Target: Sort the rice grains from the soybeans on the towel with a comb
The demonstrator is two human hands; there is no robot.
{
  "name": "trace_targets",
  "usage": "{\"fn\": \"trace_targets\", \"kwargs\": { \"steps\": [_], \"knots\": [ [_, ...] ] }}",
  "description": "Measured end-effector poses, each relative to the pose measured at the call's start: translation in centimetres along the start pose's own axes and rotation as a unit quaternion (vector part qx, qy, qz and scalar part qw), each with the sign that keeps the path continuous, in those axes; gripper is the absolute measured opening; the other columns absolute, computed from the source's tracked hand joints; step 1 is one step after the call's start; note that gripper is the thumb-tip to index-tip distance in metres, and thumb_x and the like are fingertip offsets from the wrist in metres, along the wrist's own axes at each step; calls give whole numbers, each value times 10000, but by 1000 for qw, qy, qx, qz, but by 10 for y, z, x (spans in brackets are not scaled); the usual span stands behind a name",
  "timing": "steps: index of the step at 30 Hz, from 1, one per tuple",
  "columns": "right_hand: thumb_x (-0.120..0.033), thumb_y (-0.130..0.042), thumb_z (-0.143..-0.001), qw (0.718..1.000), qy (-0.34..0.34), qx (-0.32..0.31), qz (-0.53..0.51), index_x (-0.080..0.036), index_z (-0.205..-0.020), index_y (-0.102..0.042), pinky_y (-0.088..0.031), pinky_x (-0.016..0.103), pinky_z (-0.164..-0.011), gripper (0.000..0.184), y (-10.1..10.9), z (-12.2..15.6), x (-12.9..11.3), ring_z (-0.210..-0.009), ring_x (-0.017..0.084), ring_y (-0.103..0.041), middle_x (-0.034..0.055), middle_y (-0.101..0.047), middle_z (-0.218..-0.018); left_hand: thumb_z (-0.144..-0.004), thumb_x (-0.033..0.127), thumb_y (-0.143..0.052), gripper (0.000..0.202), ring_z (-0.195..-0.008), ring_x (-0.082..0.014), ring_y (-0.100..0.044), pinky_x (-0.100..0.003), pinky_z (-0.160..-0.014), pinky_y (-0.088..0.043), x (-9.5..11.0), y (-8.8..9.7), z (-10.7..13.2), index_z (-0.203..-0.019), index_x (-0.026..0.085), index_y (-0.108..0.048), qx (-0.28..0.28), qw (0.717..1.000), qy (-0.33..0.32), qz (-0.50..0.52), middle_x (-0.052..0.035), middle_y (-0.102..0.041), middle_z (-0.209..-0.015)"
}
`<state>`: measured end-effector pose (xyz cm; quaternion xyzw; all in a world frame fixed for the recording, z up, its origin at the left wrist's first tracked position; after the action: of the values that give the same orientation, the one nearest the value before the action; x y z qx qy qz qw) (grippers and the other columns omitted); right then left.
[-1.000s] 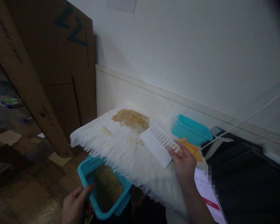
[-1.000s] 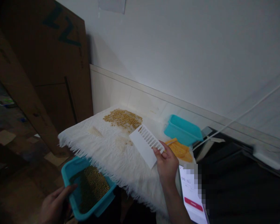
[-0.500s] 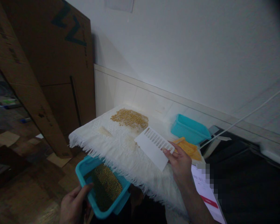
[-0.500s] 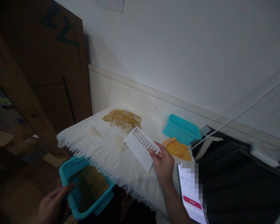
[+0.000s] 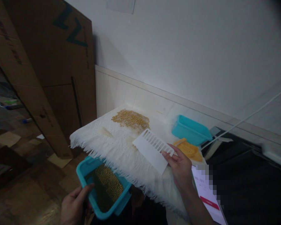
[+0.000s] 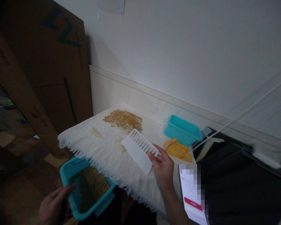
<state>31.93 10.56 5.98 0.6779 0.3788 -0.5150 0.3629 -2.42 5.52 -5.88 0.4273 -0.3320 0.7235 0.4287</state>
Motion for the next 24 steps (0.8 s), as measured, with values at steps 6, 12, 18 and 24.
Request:
{"fn": "trace_targets", "kwargs": {
  "steps": [6,12,18,24],
  "knots": [
    [-384,-744,-680,1000,-13,-10,-3,-165,-1154,-593,-572,382,-697,544,-5,7,-7,-833,281,-699,91,-743,-883,-585,515,-689,421,-215,-106,-342,-222,-264,-250,4,0,1,-386,198,-497,9,1000,-1,-4,42,-425,-237],
    [-372,-751,-677,999,-26,-18,-28,-168,-1160,-584,-571,380,-709,551,-10,9,-8,-781,256,-706,81,-746,-868,-595,504,-693,409,-228,-100,-346,-215,-273,-248,7,0,4,-397,197,-509,7,1000,-10,-6,49,-423,-244],
    [-376,-757,-667,998,-37,-28,-39,-165,-1159,-583,-573,367,-682,563,-15,10,-12,-759,254,-706,88,-745,-860,-607,513,-680,412,-230,-108,-352,-225,-276,-251,4,1,3,-401,202,-506,-4,1000,-4,-8,42,-437,-247],
    [-379,-756,-666,999,-14,-12,-28,-171,-1162,-584,-570,361,-690,565,-12,4,-12,-795,253,-703,93,-741,-892,-603,496,-688,394,-238,-105,-356,-225,-287,-256,9,-2,6,-409,196,-520,-5,1000,1,-2,45,-439,-253]
  ]
}}
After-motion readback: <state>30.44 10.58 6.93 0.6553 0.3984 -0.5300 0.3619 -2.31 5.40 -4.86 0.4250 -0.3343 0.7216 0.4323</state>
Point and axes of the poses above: each hand's wrist, its own z-axis away from the middle knuckle, its own y-axis out of the back of the hand, x = y × z, the point moved 5 cm from there along -z, towards the middle knuckle
